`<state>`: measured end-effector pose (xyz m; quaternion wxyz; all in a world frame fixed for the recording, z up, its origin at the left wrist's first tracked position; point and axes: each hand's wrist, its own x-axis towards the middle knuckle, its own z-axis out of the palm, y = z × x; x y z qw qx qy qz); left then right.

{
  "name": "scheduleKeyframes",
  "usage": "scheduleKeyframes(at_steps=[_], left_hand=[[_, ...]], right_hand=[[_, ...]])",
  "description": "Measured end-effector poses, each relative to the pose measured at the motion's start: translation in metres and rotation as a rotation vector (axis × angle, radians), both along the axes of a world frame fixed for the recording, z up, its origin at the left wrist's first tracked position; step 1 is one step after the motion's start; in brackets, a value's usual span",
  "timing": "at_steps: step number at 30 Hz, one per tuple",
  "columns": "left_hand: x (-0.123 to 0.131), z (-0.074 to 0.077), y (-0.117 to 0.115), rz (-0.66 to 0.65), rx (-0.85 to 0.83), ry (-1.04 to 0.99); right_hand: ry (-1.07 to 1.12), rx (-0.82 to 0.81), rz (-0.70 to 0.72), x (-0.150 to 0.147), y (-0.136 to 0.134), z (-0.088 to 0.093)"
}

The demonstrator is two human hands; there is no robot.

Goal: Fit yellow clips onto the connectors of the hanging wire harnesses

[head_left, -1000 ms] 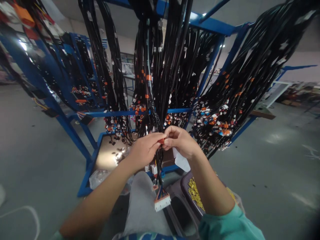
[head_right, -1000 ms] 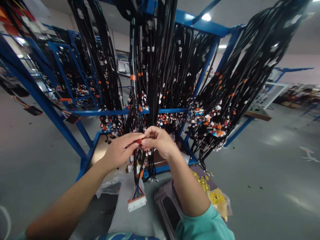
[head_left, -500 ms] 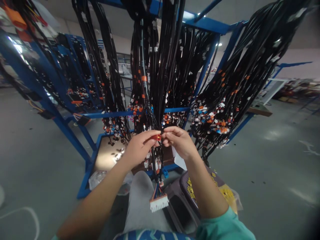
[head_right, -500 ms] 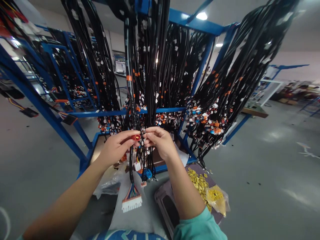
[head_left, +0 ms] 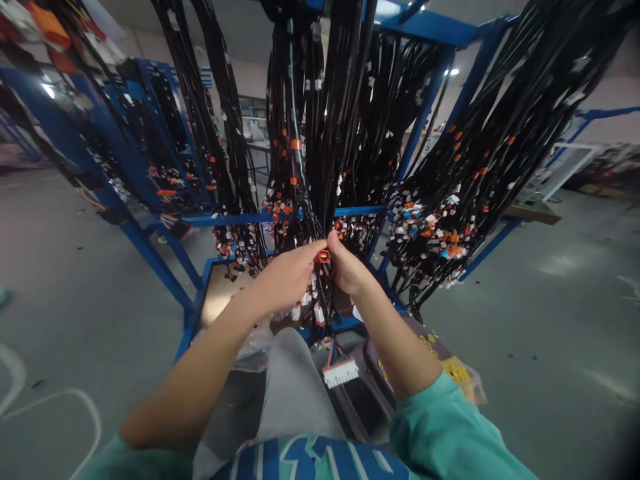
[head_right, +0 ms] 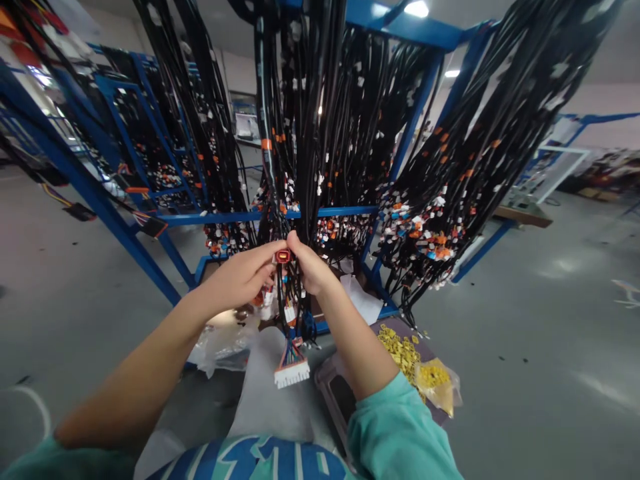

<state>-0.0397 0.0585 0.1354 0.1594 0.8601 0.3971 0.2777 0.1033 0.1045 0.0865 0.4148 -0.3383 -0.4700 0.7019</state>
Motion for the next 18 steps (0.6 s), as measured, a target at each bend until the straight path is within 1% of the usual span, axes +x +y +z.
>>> scheduleKeyframes(at_steps=[2,4,6,8,10,13,14,15,16,18], left_hand=[[-0.008,0.0,-0.004,0.057,0.011,-0.11],[-0.016,-0.001,-0.004,0.142,0.008,-0.288],[-0.023,-0.004,-0.001,0.206,-0.033,-0.475],[-0.029,-0.01,0.006,0.242,-0.096,-0.61],[-0.033,-0.018,0.015,0.304,-0.104,-0.67],[-0.035,-0.031,0.03,0.473,-0.005,-0.651],[-0.034,-0.035,0.036,0.509,-0.013,-0.654],[-0.033,-0.038,0.041,0.509,-0.071,-0.672],[-0.032,-0.041,0.046,0.462,-0.185,-0.705],[-0.03,-0.044,0.056,0.291,-0.489,-0.772]], right_hand=[[0.026,-0.018,0.03,0.0,0.0,0.005],[0.053,-0.01,0.03,0.0,-0.001,0.011],[0.051,0.014,0.015,0.0,-0.002,0.016],[0.033,0.016,0.011,0.001,-0.004,0.02],[0.032,-0.009,0.01,0.001,-0.005,0.023],[0.069,-0.058,0.023,0.001,-0.008,0.027],[0.082,-0.073,0.035,0.002,-0.009,0.028],[0.095,-0.086,0.049,0.003,-0.01,0.029],[0.104,-0.097,0.066,0.003,-0.01,0.029],[0.106,-0.118,0.103,0.005,-0.01,0.028]])
